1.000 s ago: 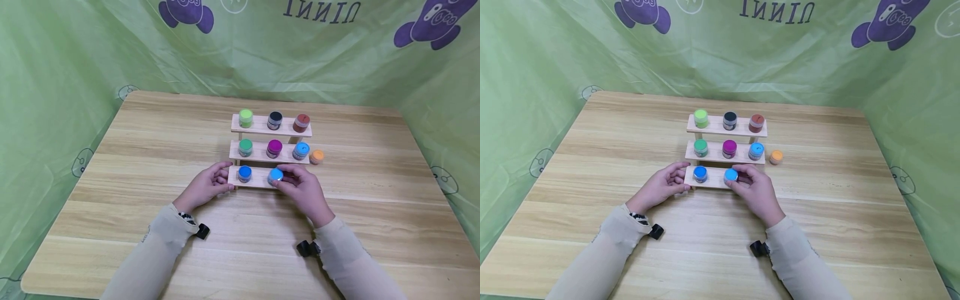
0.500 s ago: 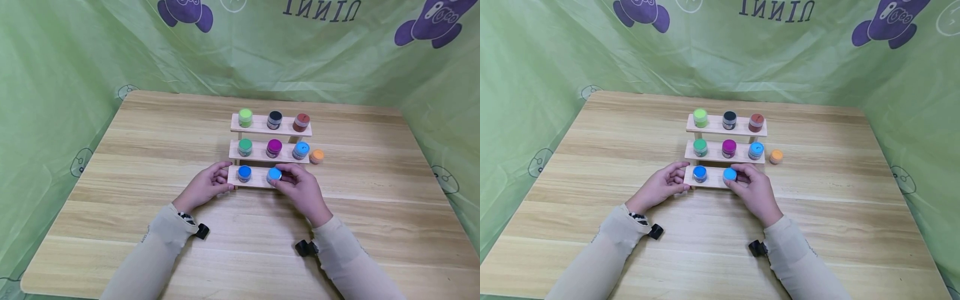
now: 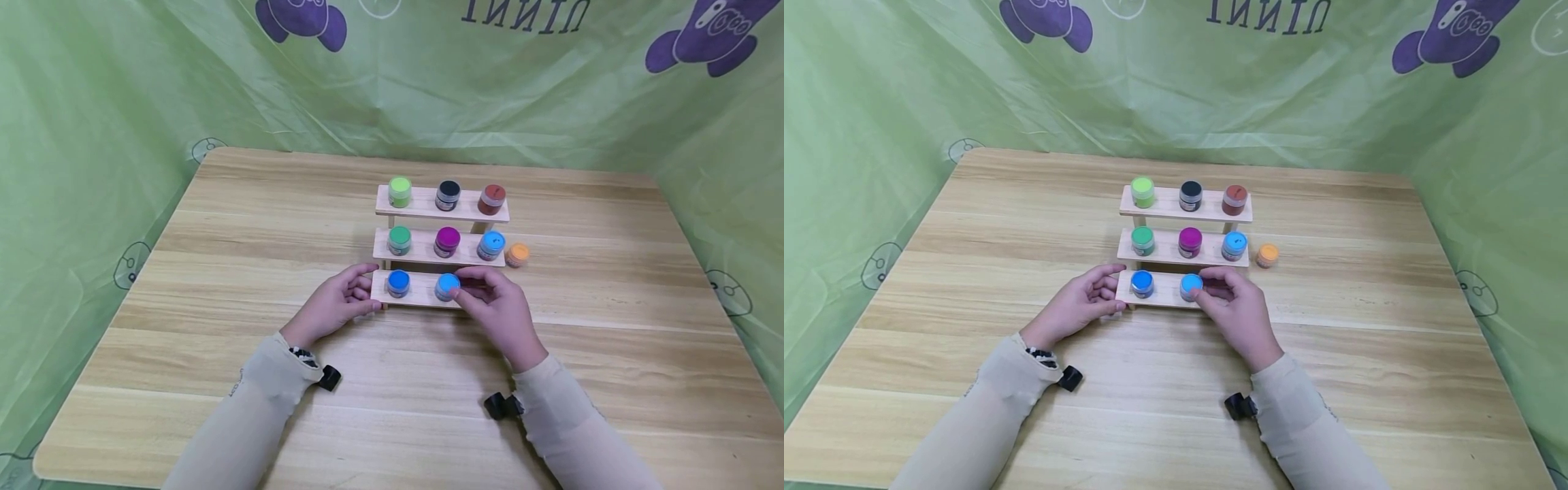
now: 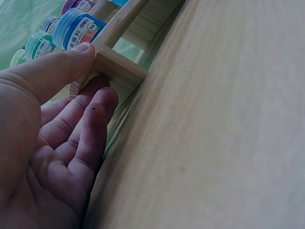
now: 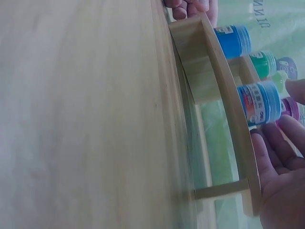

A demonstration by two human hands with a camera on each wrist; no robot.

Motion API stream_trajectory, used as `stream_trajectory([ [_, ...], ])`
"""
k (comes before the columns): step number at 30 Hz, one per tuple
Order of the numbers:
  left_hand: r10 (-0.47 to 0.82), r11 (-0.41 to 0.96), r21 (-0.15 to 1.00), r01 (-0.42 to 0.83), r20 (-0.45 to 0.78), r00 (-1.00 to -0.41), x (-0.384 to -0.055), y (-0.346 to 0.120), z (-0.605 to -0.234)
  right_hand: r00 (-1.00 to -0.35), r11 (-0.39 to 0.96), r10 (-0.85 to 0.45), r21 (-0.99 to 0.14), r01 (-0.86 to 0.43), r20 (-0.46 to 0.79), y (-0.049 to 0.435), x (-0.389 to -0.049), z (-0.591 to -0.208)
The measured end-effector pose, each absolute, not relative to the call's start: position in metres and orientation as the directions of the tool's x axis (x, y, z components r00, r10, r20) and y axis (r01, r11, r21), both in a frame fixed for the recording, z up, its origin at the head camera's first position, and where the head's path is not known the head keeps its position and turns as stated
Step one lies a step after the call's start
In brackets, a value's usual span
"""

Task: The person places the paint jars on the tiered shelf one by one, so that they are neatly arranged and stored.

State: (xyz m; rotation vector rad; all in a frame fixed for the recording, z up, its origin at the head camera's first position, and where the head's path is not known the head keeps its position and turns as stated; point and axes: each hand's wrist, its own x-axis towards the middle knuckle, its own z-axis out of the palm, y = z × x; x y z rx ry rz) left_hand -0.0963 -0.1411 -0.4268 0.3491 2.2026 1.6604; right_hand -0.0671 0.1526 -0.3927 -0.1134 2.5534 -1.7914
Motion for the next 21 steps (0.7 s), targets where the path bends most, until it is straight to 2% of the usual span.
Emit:
stream_trajectory([
  [13, 0.403, 0.289, 0.957, -0.024, -0.144, -0.904, -0.096, -0.142, -0.425, -0.974, 0.211, 0.015, -0.953, -0.219, 0.227, 0.163, -0.066, -0.389],
  [21, 0.393, 0.286, 0.958, -0.029, -0.145, -0.908, -0.095, -0.141, -0.425, -0.965, 0.192, 0.028, -0.949, -0.251, 0.261, 0.167, -0.065, -0.386],
])
